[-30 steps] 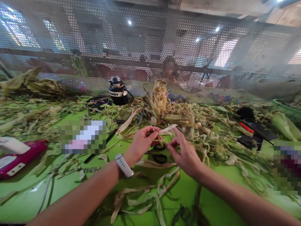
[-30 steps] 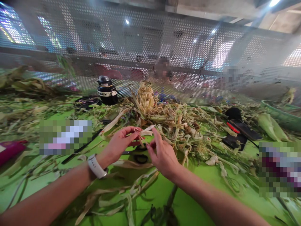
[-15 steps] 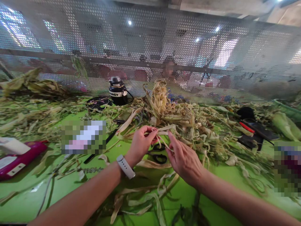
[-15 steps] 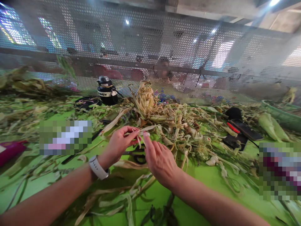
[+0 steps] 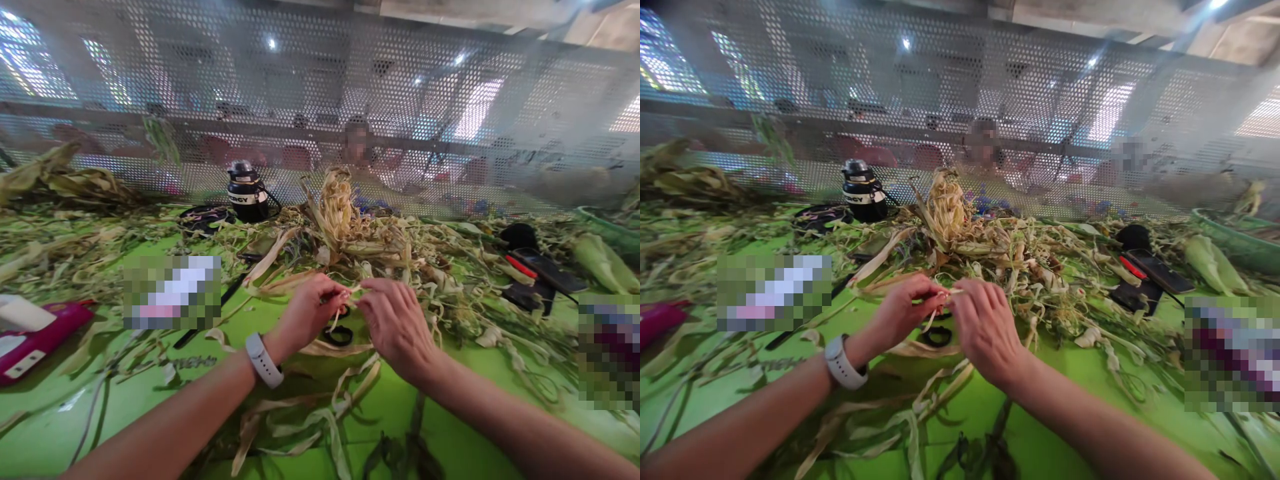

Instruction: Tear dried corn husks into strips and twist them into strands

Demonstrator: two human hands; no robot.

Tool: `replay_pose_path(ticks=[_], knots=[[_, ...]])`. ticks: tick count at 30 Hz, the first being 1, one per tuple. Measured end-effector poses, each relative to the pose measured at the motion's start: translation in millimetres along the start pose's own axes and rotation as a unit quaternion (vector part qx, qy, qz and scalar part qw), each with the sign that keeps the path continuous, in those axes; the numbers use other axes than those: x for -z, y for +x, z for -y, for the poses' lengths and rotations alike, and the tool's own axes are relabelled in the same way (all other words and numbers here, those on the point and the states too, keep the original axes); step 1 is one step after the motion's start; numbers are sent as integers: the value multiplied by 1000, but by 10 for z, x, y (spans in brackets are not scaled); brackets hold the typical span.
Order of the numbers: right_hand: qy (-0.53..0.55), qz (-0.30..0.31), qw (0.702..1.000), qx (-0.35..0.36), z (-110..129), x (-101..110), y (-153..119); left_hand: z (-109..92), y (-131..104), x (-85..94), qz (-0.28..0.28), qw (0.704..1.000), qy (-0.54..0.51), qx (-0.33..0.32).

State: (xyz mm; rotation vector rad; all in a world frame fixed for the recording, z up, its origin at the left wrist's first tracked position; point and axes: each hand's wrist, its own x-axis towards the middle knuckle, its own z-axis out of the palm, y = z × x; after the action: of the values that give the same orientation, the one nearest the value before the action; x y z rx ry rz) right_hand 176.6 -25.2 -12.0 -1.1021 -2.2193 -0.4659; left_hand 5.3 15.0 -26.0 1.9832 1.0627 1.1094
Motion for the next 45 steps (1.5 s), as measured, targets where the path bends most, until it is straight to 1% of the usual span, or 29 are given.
replay_pose_path(ticks=[1, 2, 4, 5, 7, 9, 11, 13, 15, 17, 21, 23, 27, 29, 31, 35, 37, 39, 43, 45], knots=[[4, -10, 999, -32, -29, -2, 18, -11, -4, 2, 15, 1000, -12, -7], [14, -6, 998, -69, -58, -4, 35, -21, -4, 6, 27, 999, -30, -9], [60, 34, 987, -148, -106, -13, 57, -38, 0, 12, 46, 996, -72, -1], [92, 56, 976, -187, -122, -22, 61, -46, 3, 11, 55, 993, -99, 10], [157, 86, 949, -258, -133, -48, 54, -59, 4, 0, 81, 980, -171, 55], [197, 91, 930, -295, -124, -82, 34, -72, -2, -27, 106, 955, -251, 115], [217, 87, 924, -302, -105, -114, 12, -85, -14, -58, 121, 925, -320, 168], [224, 78, 926, -295, -85, -139, -4, -99, -25, -80, 115, 909, -351, 192], [228, 67, 928, -289, -67, -153, -11, -112, -30, -85, 98, 911, -348, 197], [233, 60, 927, -287, -54, -159, -10, -118, -27, -76, 87, 923, -321, 194], [276, 80, 913, -289, -56, -153, 2, -88, 0, -45, 79, 946, -272, 160], [290, 78, 909, -290, -75, -146, 10, -65, 13, -31, 84, 948, -267, 151], [315, 56, 898, -303, -109, -148, 13, -67, 15, -7, 126, 939, -270, 170], [347, 59, 883, -312, -107, -164, 6, -89, 5, -3, 139, 937, -274, 168], [395, 63, 855, -330, -91, -183, -1, -103, -8, -5, 138, 936, -276, 170], [512, 102, 761, -384, -58, -201, 7, -80, -16, -13, 108, 944, -262, 168], [546, 116, 729, -397, -57, -199, 19, -68, -10, -5, 110, 945, -262, 163], [557, 112, 720, -399, -62, -193, 27, -74, -4, 12, 122, 940, -268, 173], [545, 84, 733, -398, -52, -169, 26, -102, -9, 37, 127, 933, -267, 204], [549, 74, 732, -395, -35, -156, 28, -96, -16, 29, 123, 933, -269, 206]])
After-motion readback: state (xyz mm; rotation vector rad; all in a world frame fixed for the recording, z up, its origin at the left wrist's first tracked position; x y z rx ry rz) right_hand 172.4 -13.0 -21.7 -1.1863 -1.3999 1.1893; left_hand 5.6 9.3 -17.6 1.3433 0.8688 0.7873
